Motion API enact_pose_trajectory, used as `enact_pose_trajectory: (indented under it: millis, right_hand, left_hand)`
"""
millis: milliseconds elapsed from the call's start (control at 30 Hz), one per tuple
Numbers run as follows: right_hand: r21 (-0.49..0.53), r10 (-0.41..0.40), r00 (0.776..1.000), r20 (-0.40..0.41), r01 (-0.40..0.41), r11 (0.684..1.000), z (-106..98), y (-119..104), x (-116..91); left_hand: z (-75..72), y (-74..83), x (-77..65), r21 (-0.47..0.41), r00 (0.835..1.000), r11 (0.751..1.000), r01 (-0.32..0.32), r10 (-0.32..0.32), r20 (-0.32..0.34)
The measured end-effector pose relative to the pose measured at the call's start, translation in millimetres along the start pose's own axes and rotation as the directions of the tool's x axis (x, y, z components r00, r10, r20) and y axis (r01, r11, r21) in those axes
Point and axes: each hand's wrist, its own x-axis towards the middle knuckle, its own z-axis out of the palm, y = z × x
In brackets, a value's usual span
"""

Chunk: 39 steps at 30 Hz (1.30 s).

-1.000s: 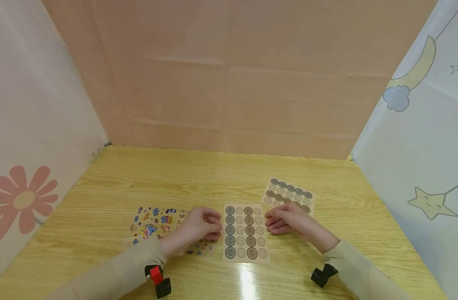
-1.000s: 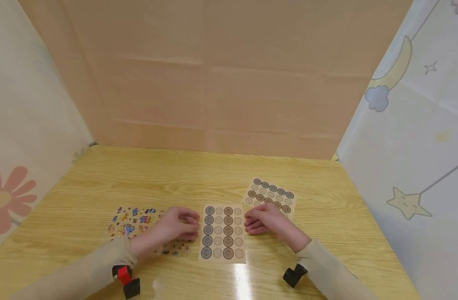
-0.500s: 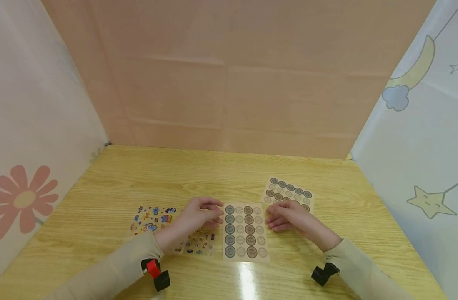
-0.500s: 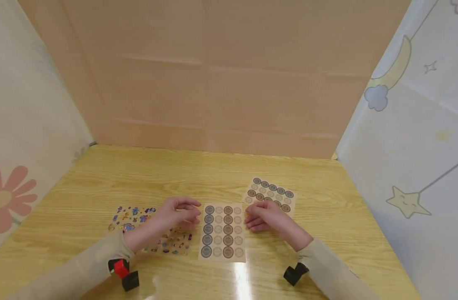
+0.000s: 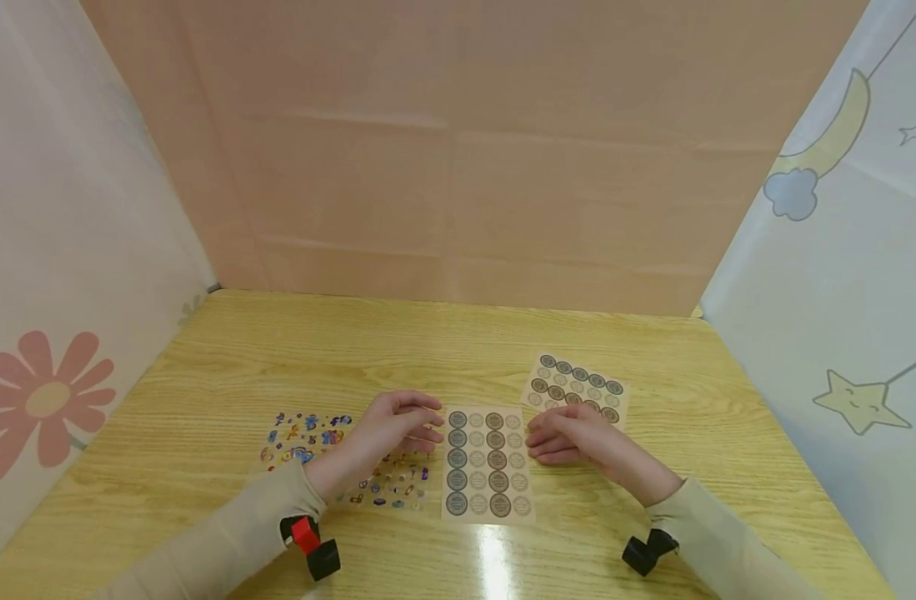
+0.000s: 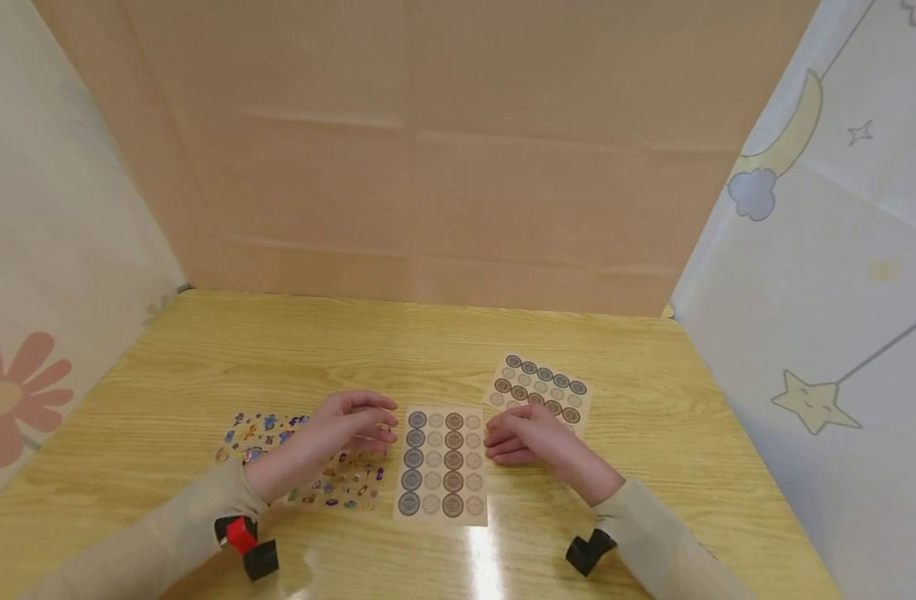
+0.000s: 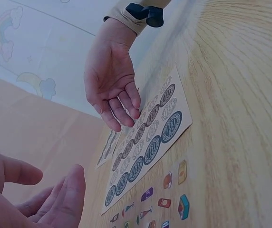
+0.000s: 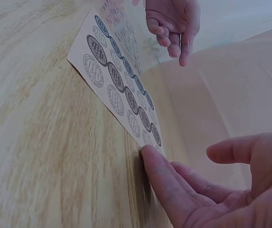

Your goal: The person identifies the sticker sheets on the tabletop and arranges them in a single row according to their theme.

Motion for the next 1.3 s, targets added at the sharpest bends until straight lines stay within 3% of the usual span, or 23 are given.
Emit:
enact_pose_trajectory:
  millis: [400,633,767,900,1133,1300]
  right_hand:
    - [-0.009,-0.012,1.000,-0.015,0.012,1.000,-5.9,-1.7,-1.3]
    - [-0.042,-0.057,0.997,-0.056,0.055,0.998,-23.8,-14.3,-4.7]
    - [-0.032,-0.087,0.992,-0.088,0.084,0.996,-38.5,-25.7,-9.3]
    - [-0.022,-0.125,0.986,-0.112,0.123,0.992,-55.2,-34.4,-15.5]
    - [0.056,-0.167,0.977,-0.131,0.176,0.983,-84.1,-33.6,-24.4]
    - [0.136,-0.148,0.978,-0.146,0.168,0.976,-102.5,-26.9,-24.0]
  left_hand:
    - [1.7,0.9,2.6,0.007,0.999,1.000,0.007,-0.008,0.032]
    - [13.7,11.0,10.7,-0.014,0.987,1.000,0.020,-0.017,0.157]
    - [19.9,20.5,19.5,-0.029,0.973,1.000,0.009,-0.003,0.229]
    - [27.5,30.0,31.7,-0.091,0.967,0.995,0.029,-0.004,0.256]
    - [34.2,36.8,52.3,-0.176,0.947,0.982,0.074,-0.014,0.322]
    - [43.3,39.2,69.6,-0.278,0.944,0.948,0.158,-0.062,0.325]
